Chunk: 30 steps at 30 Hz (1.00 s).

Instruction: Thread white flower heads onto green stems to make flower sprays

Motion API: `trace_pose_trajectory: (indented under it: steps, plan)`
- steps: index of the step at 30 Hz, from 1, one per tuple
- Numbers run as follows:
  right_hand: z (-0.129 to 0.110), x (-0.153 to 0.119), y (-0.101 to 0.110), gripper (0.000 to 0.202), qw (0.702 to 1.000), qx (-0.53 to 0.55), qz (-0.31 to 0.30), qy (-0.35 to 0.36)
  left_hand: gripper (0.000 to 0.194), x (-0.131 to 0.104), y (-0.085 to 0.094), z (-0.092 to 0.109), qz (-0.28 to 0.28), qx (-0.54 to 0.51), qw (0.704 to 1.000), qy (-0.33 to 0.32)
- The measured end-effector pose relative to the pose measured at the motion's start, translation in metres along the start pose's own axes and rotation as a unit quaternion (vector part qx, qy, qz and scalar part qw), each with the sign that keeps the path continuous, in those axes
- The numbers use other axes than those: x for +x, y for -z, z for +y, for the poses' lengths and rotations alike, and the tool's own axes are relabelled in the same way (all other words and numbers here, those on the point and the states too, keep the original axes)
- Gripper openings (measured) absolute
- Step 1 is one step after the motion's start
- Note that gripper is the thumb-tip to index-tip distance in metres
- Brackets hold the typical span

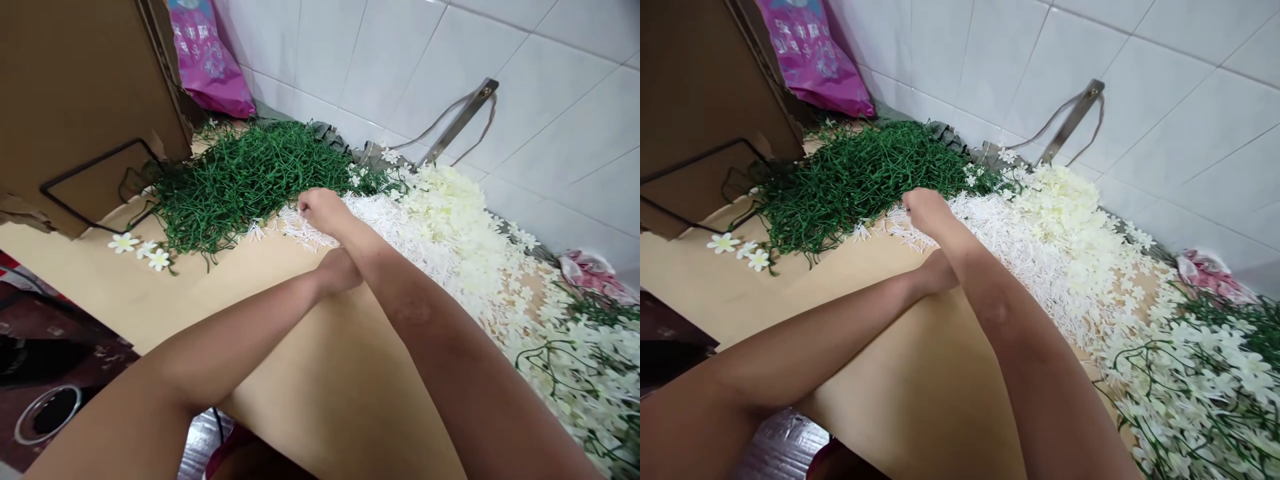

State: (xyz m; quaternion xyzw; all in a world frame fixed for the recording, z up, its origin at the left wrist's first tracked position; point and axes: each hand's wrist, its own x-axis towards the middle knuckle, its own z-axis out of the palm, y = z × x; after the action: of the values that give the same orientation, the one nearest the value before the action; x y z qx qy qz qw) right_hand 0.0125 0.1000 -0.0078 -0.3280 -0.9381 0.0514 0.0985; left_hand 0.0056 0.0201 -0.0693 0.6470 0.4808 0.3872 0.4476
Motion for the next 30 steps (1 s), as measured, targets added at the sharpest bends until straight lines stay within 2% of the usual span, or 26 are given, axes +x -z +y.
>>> trace_pose_trajectory:
  steps: [2, 4, 7, 9, 11, 13, 15, 18, 21, 24, 27, 29, 30]
  plan:
    - [0.011, -0.006, 0.007, 0.014, 0.993, 0.097, 0.066, -0.031, 0.013, 0.0, 0.002, 0.005, -0.023, 0.082, 0.996, -0.015]
    - [0.019, -0.015, 0.017, 0.009, 0.971, 0.195, 0.122, -0.063, 0.022, 0.0, 0.003, 0.008, -0.052, 0.163, 0.985, -0.03]
    - [0.027, -0.033, 0.032, 0.008, 0.938, 0.293, 0.153, -0.101, 0.026, 0.003, 0.004, 0.009, -0.061, 0.173, 0.982, -0.032]
    - [0.03, -0.05, 0.041, 0.007, 0.922, 0.329, 0.166, -0.121, 0.021, 0.005, 0.002, 0.007, -0.032, 0.106, 0.994, -0.018]
    - [0.031, -0.071, 0.049, 0.005, 0.907, 0.351, 0.189, -0.133, 0.019, 0.005, 0.002, 0.008, 0.003, -0.01, 1.0, 0.003]
    - [0.032, -0.094, 0.055, 0.005, 0.892, 0.371, 0.214, -0.145, 0.027, 0.004, 0.003, 0.01, 0.027, -0.129, 0.991, 0.016]
    - [0.033, -0.118, 0.059, 0.009, 0.878, 0.391, 0.22, -0.17, 0.035, 0.001, 0.006, 0.014, 0.039, -0.202, 0.978, 0.013]
    - [0.036, -0.15, 0.06, 0.015, 0.867, 0.416, 0.175, -0.21, 0.042, -0.001, 0.01, 0.019, 0.045, -0.271, 0.961, 0.018]
    - [0.041, -0.172, 0.054, 0.019, 0.869, 0.44, 0.069, -0.218, 0.04, -0.002, 0.011, 0.02, 0.042, -0.287, 0.957, 0.031]
    - [0.048, -0.185, 0.05, 0.016, 0.866, 0.46, -0.044, -0.191, 0.034, 0.0, 0.01, 0.02, 0.039, -0.246, 0.968, 0.037]
    - [0.057, -0.193, 0.057, 0.019, 0.859, 0.474, -0.126, -0.147, 0.033, 0.0, 0.008, 0.02, 0.022, -0.198, 0.979, 0.036]
    - [0.066, -0.196, 0.067, 0.028, 0.858, 0.472, -0.161, -0.127, 0.033, -0.002, 0.006, 0.021, -0.001, -0.155, 0.987, 0.036]
    - [0.072, -0.197, 0.073, 0.029, 0.862, 0.465, -0.156, -0.131, 0.033, -0.002, 0.004, 0.021, -0.017, -0.132, 0.99, 0.037]
